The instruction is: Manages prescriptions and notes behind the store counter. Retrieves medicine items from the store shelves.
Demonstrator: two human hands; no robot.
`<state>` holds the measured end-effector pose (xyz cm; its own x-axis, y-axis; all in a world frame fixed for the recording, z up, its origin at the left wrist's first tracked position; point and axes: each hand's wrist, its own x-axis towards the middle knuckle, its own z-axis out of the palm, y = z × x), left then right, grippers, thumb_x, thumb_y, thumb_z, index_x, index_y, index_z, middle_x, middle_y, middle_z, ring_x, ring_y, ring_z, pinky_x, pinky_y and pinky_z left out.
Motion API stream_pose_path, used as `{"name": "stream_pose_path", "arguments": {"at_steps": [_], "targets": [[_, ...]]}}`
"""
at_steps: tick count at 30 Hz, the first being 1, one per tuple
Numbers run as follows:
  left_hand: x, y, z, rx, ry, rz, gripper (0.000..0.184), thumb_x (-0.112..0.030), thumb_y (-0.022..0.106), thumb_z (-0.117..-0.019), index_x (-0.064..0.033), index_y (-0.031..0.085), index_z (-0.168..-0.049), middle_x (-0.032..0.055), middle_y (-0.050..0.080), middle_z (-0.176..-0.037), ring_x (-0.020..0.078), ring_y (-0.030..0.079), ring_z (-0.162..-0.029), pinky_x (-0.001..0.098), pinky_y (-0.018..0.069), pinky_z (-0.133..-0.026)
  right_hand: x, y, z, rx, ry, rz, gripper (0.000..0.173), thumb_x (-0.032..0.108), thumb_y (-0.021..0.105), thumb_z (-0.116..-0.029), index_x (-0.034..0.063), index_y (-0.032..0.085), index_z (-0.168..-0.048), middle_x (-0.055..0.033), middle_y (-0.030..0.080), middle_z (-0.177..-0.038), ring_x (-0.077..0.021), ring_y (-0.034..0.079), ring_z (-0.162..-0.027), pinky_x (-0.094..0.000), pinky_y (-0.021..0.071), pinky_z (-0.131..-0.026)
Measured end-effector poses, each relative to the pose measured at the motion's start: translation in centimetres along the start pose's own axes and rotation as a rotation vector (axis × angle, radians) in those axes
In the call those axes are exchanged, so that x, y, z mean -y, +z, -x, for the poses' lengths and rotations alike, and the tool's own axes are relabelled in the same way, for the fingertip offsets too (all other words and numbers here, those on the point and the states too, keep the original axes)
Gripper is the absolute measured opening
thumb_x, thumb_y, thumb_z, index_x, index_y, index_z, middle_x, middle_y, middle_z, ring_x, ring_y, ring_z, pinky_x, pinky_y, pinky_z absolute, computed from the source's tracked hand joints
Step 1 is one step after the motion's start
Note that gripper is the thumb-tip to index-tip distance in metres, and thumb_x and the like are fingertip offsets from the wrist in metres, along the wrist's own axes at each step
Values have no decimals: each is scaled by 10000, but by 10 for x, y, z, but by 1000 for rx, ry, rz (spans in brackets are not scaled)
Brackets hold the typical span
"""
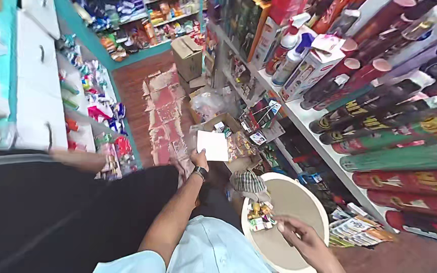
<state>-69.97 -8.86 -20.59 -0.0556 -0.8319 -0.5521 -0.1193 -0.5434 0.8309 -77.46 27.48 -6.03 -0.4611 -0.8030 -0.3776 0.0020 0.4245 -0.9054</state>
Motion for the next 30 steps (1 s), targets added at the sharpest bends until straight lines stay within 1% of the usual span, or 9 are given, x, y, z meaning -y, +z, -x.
{"name": "stream_pose_path", "arguments": {"at_steps": [4,9,13,18,19,22,24,27,30], "targets": [[-57,38,-86,36,-2,109,383,-66,630,-1005,96,547,-1343,300,574,-1344,370,588,-1223,523,493,-1030,32,21,-65,8,-59,-214,253,28,555,-984,13,680,-1203,104,702,-852,53,580,-660,-171,499,-603],[-158,51,-185,95,106,110,333,-52,642,-992,90,586,-1288,266,641,-1238,305,666,-1080,464,559,-938,113,30,-241,90,-113,-109,248,79,608,-979,36,704,-1203,91,665,-788,41,560,-655,-172,491,-629],[-274,19,-247,388,323,-162,279,-15,693,-911,87,652,-1169,170,721,-1058,178,712,-947,369,596,-893,195,29,-403,28,-237,3,259,160,631,-981,56,716,-1202,48,746,-904,-1,676,-772,-200,581,-720],[-397,-31,-330,683,477,-558,284,-85,737,-875,3,717,-1144,103,743,-1034,140,705,-954,372,575,-923,286,111,-630,228,-246,175,810,420,801,-826,95,497,-1503,-38,686,-1311,-137,704,-1069,-350,612,-874],[-415,-37,-358,696,503,-517,279,-66,736,-865,-2,721,-1136,82,750,-1022,108,708,-943,335,580,-912,306,137,-670,317,-241,134,805,365,833,-811,72,507,-1486,-39,709,-1267,-126,711,-1061,-338,608,-893],[-480,-51,-453,635,569,-321,297,-17,730,-836,2,709,-1131,30,755,-1002,46,706,-919,263,590,-876,362,212,-783,453,-225,5,297,150,802,-873,46,704,-1133,0,775,-956,-65,739,-865,-279,620,-840],[-536,-52,-515,505,538,-66,396,13,705,-872,54,625,-1257,92,739,-1102,138,725,-966,325,616,-880,413,251,-855,380,-209,-113,116,55,759,-886,38,724,-995,13,760,-854,-46,722,-783,-251,615,-780],[-612,-46,-589,508,402,200,607,-127,593,-987,16,321,-1509,143,670,-1249,226,716,-1052,396,621,-902,486,282,-951,249,-224,-246,171,20,748,-881,9,699,-1044,-8,765,-887,-70,735,-810,-266,628,-794],[-669,-17,-646,491,296,47,673,-21,704,-892,56,359,-1465,160,690,-1215,233,723,-1045,397,629,-906,537,281,-1036,219,-259,-244,192,51,757,-891,8,699,-1069,-7,771,-915,-63,737,-828,-265,625,-818]]}}
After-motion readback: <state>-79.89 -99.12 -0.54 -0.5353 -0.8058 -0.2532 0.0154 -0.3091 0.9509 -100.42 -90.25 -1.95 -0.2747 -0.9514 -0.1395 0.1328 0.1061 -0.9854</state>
